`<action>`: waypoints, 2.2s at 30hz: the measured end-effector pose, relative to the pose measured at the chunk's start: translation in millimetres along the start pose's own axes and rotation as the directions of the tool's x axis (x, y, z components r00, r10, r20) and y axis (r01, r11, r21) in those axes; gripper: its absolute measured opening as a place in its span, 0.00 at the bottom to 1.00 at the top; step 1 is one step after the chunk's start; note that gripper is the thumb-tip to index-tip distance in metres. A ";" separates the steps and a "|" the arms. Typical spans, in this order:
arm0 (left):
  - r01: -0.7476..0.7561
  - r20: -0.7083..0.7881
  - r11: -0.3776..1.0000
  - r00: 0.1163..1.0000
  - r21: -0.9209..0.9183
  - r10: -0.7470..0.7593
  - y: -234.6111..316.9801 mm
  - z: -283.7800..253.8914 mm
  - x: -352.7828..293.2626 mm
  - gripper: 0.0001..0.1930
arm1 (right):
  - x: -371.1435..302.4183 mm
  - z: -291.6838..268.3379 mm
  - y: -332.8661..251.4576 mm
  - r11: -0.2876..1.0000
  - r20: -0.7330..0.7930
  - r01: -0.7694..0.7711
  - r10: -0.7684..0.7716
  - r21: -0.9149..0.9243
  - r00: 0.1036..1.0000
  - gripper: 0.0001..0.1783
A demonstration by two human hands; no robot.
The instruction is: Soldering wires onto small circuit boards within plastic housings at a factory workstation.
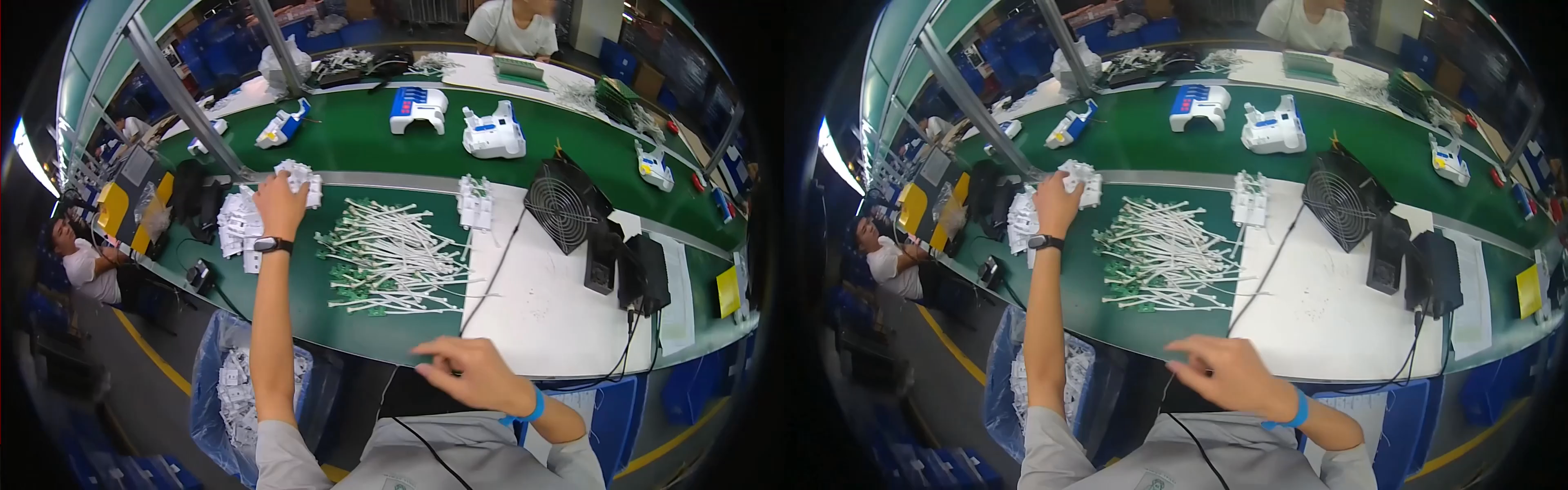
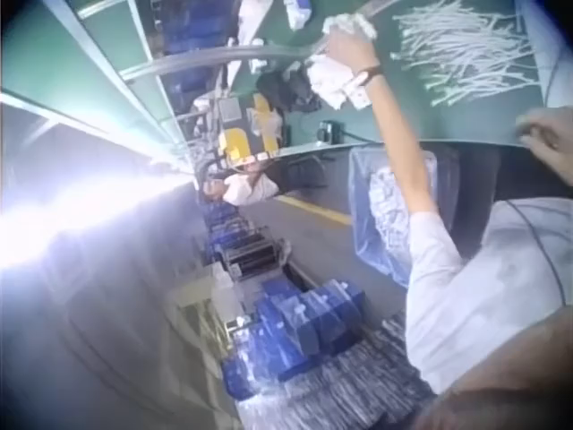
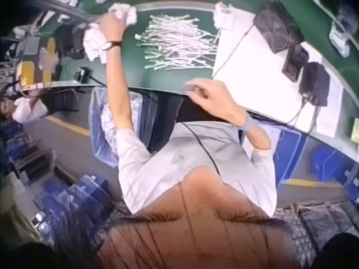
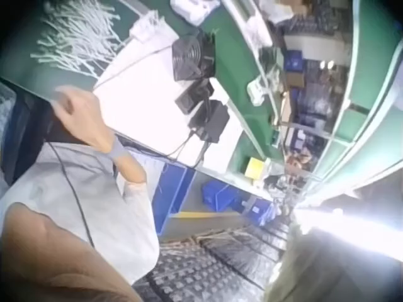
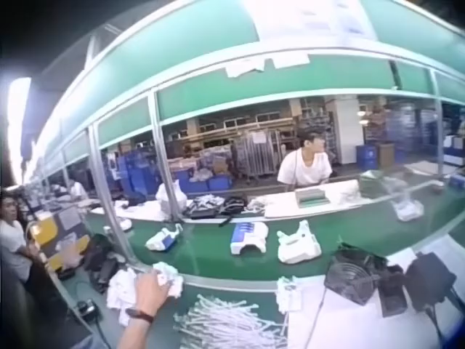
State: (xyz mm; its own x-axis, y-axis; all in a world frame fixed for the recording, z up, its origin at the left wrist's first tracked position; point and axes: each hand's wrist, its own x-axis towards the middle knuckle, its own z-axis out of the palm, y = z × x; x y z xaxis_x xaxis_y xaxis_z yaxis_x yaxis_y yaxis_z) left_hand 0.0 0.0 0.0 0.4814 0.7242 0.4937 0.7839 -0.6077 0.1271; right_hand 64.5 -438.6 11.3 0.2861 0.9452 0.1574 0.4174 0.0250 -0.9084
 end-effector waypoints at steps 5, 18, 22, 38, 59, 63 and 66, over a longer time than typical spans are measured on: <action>-0.048 -0.334 0.998 0.942 -0.041 0.032 -59.8 -32.7 -4.8 0.18 | 68.7 14.2 -51.9 0.960 0.057 0.265 -0.261 -0.089 0.964 0.10; 0.092 0.011 0.964 0.996 -0.249 -0.093 -103.1 -17.5 -120.2 0.50 | 261.3 105.9 86.3 0.708 -0.150 0.236 -0.437 -0.666 0.887 0.09; 0.132 -0.027 0.932 0.988 -0.336 -0.150 -109.8 1.6 -129.4 0.42 | 280.3 133.7 100.5 0.679 -0.159 0.210 -0.439 -0.703 0.884 0.05; 0.043 -0.193 0.949 0.975 -0.311 -0.107 -77.7 -2.6 -138.1 0.37 | 252.9 52.4 20.0 0.907 -0.725 0.410 -0.215 0.101 0.654 0.06; -0.083 -0.247 0.936 0.969 -0.342 -0.004 -66.0 -3.0 -154.0 0.38 | 125.9 -82.0 66.8 0.855 -0.860 0.476 -0.073 0.206 0.504 0.07; -0.087 -0.255 0.946 0.967 -0.313 0.004 -69.7 -2.3 -155.6 0.39 | 112.8 -89.0 75.5 0.861 -0.874 0.477 -0.088 0.174 0.478 0.08; -0.058 -0.221 0.949 0.975 -0.311 -0.013 -65.0 -2.5 -157.8 0.39 | 100.6 -96.9 77.6 0.863 -0.882 0.476 -0.083 0.169 0.463 0.07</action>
State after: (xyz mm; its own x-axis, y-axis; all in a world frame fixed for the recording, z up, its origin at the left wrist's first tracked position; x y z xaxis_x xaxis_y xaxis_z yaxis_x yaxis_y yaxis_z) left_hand -127.9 -75.6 -84.0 0.3726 0.6418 0.6703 0.5935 -0.7200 0.3596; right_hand 209.2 -373.1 -5.9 0.8587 0.1485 0.4905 0.3511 0.5267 -0.7741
